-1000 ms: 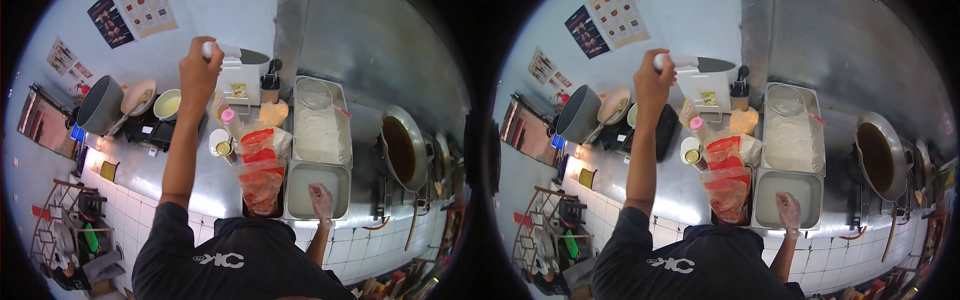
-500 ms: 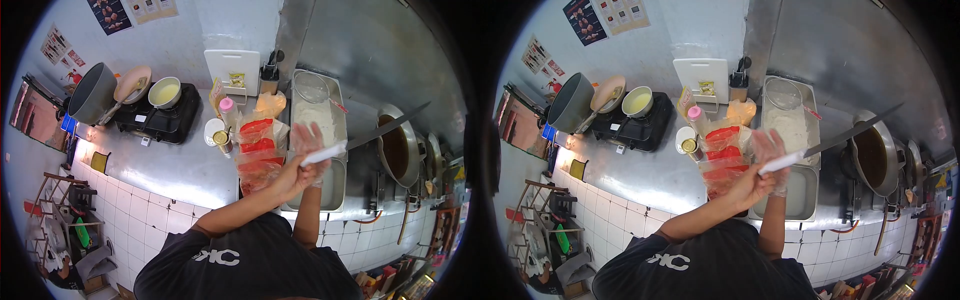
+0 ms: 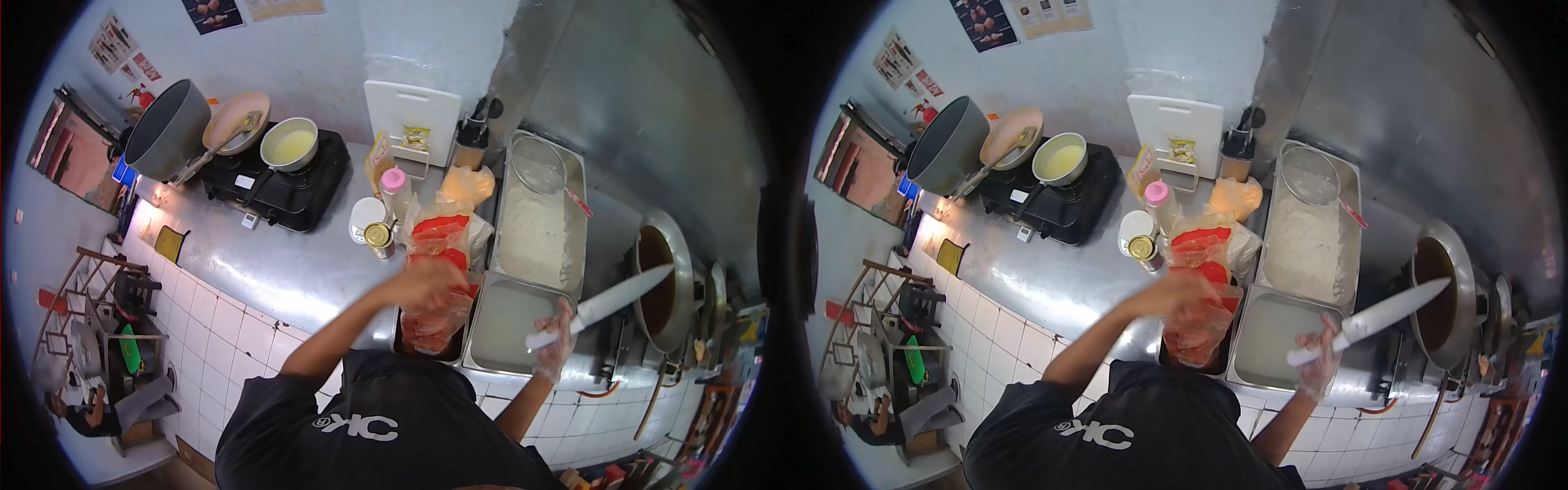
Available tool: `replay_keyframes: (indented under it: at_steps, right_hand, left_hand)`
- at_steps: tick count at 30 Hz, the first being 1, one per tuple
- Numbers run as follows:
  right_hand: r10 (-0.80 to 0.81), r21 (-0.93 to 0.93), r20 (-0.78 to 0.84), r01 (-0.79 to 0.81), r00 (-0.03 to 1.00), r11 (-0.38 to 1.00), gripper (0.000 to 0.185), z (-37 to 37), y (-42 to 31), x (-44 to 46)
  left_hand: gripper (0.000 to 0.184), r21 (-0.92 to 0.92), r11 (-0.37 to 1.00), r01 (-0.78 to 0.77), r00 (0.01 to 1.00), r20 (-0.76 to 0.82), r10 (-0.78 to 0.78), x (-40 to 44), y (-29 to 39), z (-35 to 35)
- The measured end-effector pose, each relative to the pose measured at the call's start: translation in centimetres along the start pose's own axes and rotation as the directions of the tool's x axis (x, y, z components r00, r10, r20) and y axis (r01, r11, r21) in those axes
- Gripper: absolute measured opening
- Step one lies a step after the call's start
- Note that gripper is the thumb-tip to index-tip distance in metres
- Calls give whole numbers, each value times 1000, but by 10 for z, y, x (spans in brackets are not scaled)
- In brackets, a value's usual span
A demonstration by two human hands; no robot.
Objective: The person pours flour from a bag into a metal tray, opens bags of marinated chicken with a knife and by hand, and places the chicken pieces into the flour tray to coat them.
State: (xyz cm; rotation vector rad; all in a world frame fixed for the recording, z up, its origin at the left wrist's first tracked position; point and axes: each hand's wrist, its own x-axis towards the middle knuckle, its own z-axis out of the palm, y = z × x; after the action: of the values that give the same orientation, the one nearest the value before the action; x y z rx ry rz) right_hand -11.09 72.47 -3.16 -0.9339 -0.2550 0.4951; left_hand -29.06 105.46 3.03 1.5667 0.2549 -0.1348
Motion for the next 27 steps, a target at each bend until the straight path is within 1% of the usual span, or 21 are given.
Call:
replay_keyframes:
  at_steps: [1,2,3,4,5,6,8,9,10,11,12,14,15,17,18,19,21,22,24,25,27]
  right_hand:
    - [25,-137,-115,-40,993,990,44,-12,2,-9]
    - [33,-270,-227,-96,973,958,45,-21,3,-16]
    - [49,-277,-216,-109,975,955,45,-26,5,-22]
    - [56,-294,-197,-113,979,949,47,-29,6,-27]
    - [56,-309,-179,-110,982,945,49,-29,8,-29]
    - [66,-276,-166,-110,984,955,47,-24,8,-32]
    - [73,-283,-175,-121,982,951,46,-10,6,-32]
    - [78,-288,-187,-130,979,949,45,-7,5,-32]
    - [64,-287,-188,-117,980,951,45,-10,4,-32]
    - [22,-323,-117,-59,993,944,42,-14,6,-30]
    - [-17,-353,-50,-1,999,936,40,-17,6,-30]
    - [-28,-318,-37,15,999,948,39,-12,3,-33]
    - [-32,-291,-13,27,999,956,38,-9,2,-36]
    - [-48,-304,-44,32,998,952,40,-14,3,-47]
    - [-48,-335,-52,28,998,942,42,-18,3,-52]
    - [-63,-322,-71,36,995,946,42,-23,6,-59]
    - [-40,-326,-102,5,994,945,42,-31,12,-74]
    - [-45,-317,-116,6,992,948,42,-35,14,-81]
    - [-17,-312,-155,-32,988,950,40,-36,16,-91]
    - [-16,-308,-157,-34,987,951,40,-37,17,-93]
    - [43,-257,-183,-90,982,962,37,-36,14,-97]
  left_hand:
    - [26,8,1000,15,979,-201,-13,10,-17,-37]
    - [23,10,999,32,919,-395,-25,20,-34,-74]
    - [23,58,998,16,891,-453,12,25,-30,-98]
    - [24,439,898,-32,844,-469,260,43,-44,-120]
    - [26,759,650,-40,786,-378,490,64,-66,-140]
    - [26,757,652,-38,782,-384,491,84,-75,-147]
    - [26,939,299,172,886,-280,370,123,-87,-146]
    - [26,941,296,164,886,-272,376,138,-98,-146]
    - [20,989,29,146,926,-147,348,155,-109,-146]
    - [16,964,-241,107,957,-34,289,172,-117,-149]
    - [16,962,-253,99,955,-20,295,185,-127,-155]
    - [12,921,-387,-48,989,98,111,199,-145,-169]
    - [12,911,-406,-70,988,120,101,205,-143,-173]
    - [10,931,-352,-94,995,78,-58,219,-138,-177]
    - [7,948,-286,-138,990,129,-49,219,-135,-180]
    - [7,939,-304,-159,987,149,-57,221,-133,-182]
    - [7,988,-97,-119,993,117,-18,222,-124,-180]
    - [7,986,-107,-131,991,129,-26,222,-120,-180]
    - [4,915,354,-194,979,155,136,217,-104,-181]
    - [4,916,351,-193,979,155,133,216,-98,-177]
    - [12,795,583,-167,973,37,228,228,-107,-170]
